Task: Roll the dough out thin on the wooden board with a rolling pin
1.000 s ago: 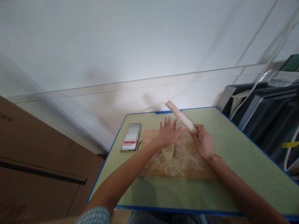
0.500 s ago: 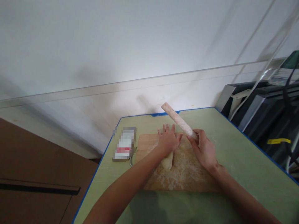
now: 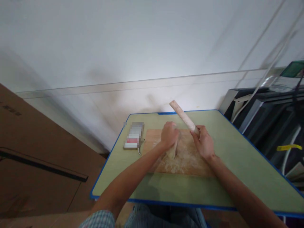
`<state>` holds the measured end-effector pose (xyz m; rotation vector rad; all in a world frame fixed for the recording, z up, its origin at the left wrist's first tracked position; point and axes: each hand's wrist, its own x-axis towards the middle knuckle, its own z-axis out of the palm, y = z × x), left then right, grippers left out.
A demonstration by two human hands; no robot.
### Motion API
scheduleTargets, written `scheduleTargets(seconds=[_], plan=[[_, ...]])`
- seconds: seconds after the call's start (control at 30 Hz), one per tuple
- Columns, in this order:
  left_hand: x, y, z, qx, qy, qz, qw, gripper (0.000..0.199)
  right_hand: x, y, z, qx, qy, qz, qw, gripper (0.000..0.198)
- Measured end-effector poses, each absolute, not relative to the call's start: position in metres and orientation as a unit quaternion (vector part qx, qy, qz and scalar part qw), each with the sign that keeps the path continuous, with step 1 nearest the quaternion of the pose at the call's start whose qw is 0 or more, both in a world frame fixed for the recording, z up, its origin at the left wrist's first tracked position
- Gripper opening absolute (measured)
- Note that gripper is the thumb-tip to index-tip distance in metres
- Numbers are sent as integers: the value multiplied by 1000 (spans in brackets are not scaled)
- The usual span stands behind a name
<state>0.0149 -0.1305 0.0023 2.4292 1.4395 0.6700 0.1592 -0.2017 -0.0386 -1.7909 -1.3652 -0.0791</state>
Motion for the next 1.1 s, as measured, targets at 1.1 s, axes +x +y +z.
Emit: scheduleTargets(seconds=[1.1], plan=[[-78,-182,20,842,317,436,14,31,160,-214,-18,-579,-764,10,284,29]])
